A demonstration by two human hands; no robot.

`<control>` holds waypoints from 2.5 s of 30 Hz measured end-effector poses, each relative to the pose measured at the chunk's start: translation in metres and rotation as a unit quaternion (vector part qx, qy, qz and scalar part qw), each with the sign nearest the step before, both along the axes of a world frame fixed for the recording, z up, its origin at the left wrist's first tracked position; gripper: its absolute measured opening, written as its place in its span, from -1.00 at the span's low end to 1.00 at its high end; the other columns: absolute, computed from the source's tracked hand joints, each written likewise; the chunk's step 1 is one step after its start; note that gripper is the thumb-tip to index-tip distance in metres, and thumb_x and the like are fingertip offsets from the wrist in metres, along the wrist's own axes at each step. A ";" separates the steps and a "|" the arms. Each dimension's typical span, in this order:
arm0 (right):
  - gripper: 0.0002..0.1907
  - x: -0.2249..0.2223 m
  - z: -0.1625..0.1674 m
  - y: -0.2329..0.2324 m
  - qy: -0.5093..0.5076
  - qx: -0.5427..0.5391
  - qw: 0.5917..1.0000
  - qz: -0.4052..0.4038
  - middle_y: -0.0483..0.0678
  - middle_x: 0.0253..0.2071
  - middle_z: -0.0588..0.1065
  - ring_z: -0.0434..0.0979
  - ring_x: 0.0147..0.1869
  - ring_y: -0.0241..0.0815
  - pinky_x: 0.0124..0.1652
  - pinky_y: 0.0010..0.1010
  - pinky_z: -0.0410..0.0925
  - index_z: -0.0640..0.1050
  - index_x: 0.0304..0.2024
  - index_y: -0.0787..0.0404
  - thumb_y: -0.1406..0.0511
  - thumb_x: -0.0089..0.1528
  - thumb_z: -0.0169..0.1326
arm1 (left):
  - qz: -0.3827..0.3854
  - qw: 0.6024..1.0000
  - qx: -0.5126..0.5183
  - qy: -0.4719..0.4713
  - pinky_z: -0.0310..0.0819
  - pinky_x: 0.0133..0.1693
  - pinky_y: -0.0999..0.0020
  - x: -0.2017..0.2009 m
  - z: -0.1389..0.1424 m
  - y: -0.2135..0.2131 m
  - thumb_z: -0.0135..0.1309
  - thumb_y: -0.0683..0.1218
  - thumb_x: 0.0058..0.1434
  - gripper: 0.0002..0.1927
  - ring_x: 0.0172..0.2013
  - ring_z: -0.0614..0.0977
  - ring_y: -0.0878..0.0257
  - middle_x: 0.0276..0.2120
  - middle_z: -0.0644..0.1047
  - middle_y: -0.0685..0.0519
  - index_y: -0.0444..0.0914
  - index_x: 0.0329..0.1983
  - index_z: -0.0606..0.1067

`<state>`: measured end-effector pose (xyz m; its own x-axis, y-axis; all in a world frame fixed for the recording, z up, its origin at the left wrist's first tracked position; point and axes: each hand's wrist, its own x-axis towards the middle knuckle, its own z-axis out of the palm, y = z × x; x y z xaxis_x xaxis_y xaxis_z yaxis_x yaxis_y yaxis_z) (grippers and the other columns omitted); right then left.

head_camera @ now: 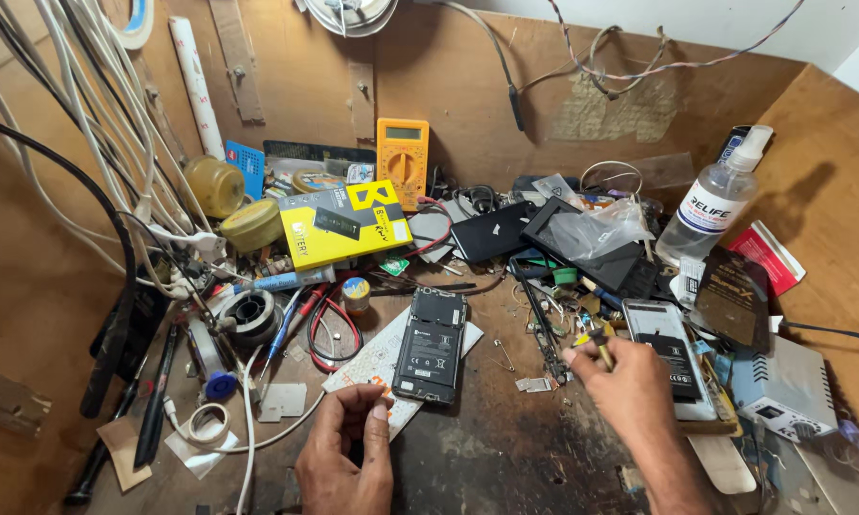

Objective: The person uses a small screwdriver to remove screws from a disassembled mobile phone on a cluttered workbench. They place the screws aside, then continue to manipulate the phone and its internal components with both hands.

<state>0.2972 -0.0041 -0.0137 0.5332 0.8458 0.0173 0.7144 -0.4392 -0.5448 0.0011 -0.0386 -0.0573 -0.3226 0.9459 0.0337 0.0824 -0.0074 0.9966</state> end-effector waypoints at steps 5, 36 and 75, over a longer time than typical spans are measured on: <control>-0.69 -0.013 0.002 0.003 -0.032 -0.028 0.999 0.028 0.05 -0.64 0.55 0.56 -0.54 -0.08 -0.42 -0.24 0.38 0.71 -0.32 0.15 0.09 0.04 0.40 | 0.007 1.000 -0.012 0.010 0.60 -0.14 0.40 0.001 0.005 -0.001 0.13 -0.21 0.20 -0.82 -0.26 0.75 0.33 -0.31 0.71 0.02 -0.28 -0.12 0.57; -0.71 0.014 -0.007 0.045 -0.009 0.114 0.990 0.080 0.03 -0.52 0.60 0.60 -0.45 -0.12 -0.35 -0.22 0.38 0.63 -0.29 0.29 0.16 0.27 0.16 | -0.125 0.894 0.103 0.418 0.24 0.04 -0.06 0.042 0.050 0.084 0.46 0.14 -0.19 0.04 0.04 0.36 -0.14 -0.02 0.36 -0.22 -0.42 0.26 0.25; -0.78 -0.089 -0.026 0.065 -0.125 0.299 0.927 0.187 0.26 -0.24 0.56 0.55 -0.14 0.34 -0.19 0.07 0.35 0.58 -0.15 0.34 0.29 0.29 0.23 | -0.100 0.903 -0.036 0.415 0.39 0.10 -0.06 0.060 0.068 0.115 0.40 0.14 -0.11 -0.22 0.07 0.48 -0.24 -0.02 0.45 -0.36 -0.48 -0.02 0.39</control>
